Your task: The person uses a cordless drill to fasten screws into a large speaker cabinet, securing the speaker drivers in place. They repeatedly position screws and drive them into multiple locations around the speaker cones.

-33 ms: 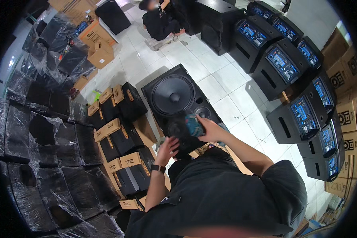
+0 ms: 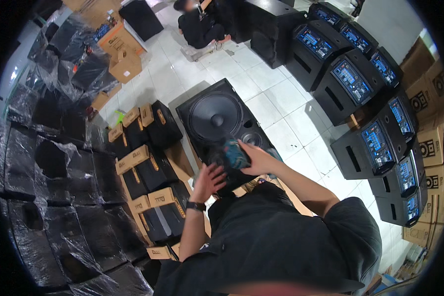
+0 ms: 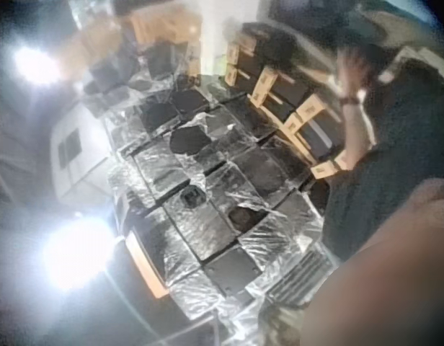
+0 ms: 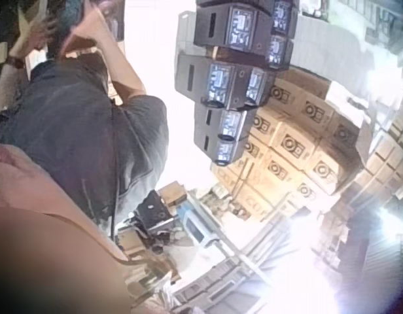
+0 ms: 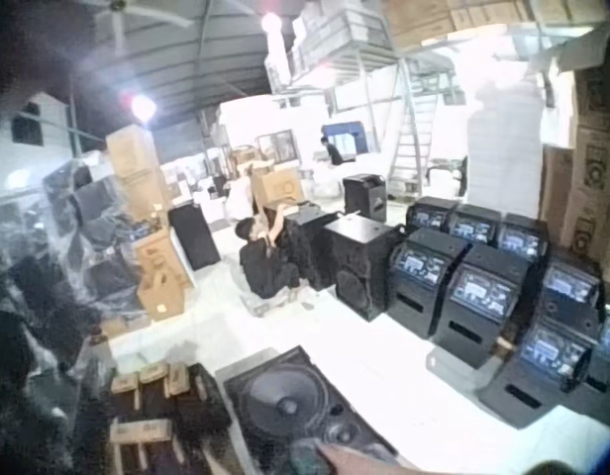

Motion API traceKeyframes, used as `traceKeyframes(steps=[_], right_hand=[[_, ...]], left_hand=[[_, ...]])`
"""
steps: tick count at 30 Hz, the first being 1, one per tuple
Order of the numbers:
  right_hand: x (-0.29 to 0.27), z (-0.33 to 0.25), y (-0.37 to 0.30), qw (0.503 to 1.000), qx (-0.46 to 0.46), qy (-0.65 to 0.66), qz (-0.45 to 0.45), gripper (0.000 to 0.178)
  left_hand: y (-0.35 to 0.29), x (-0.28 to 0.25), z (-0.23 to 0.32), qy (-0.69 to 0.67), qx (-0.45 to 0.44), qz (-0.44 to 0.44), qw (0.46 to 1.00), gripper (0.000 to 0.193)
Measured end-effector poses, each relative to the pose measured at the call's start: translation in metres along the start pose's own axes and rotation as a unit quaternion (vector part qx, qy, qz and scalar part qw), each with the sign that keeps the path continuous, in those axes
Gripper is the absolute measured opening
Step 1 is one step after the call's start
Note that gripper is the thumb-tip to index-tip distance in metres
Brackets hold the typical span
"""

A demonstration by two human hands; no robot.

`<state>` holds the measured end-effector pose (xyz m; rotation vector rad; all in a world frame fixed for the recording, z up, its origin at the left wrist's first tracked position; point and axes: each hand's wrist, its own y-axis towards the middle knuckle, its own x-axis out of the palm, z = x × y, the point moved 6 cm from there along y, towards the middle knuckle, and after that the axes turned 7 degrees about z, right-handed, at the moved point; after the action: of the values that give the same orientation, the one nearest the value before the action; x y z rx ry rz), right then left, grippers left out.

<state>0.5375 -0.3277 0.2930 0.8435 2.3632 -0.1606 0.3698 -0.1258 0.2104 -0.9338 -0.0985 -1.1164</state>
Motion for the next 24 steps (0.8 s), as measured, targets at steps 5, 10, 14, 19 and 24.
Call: traceKeyframes(steps=[5,10,14,19,24], right_hand=[[0.050,-0.088,0.067,0.990,-0.078,-0.026,-0.114,0.116],[0.106,-0.151,0.126,0.967,-0.210,0.004,-0.141,0.107],[0.099,-0.190,0.176,0.964,-0.220,0.137,-0.057,0.100],[0.092,-0.232,0.205,0.948,-0.238,0.212,0.007,0.106],[0.086,-0.247,0.201,0.946,-0.208,0.242,0.055,0.111]], left_hand=[[-0.029,0.031,0.100,-0.032,0.017,0.010,0.999,0.058],[-0.065,-0.093,0.132,0.085,0.123,0.123,0.981,0.041],[-0.083,-0.221,0.122,0.159,0.193,0.249,0.936,0.041],[-0.106,-0.366,0.082,0.447,0.141,0.394,0.790,0.062],[-0.121,-0.479,0.043,0.600,-0.044,0.277,0.749,0.058]])
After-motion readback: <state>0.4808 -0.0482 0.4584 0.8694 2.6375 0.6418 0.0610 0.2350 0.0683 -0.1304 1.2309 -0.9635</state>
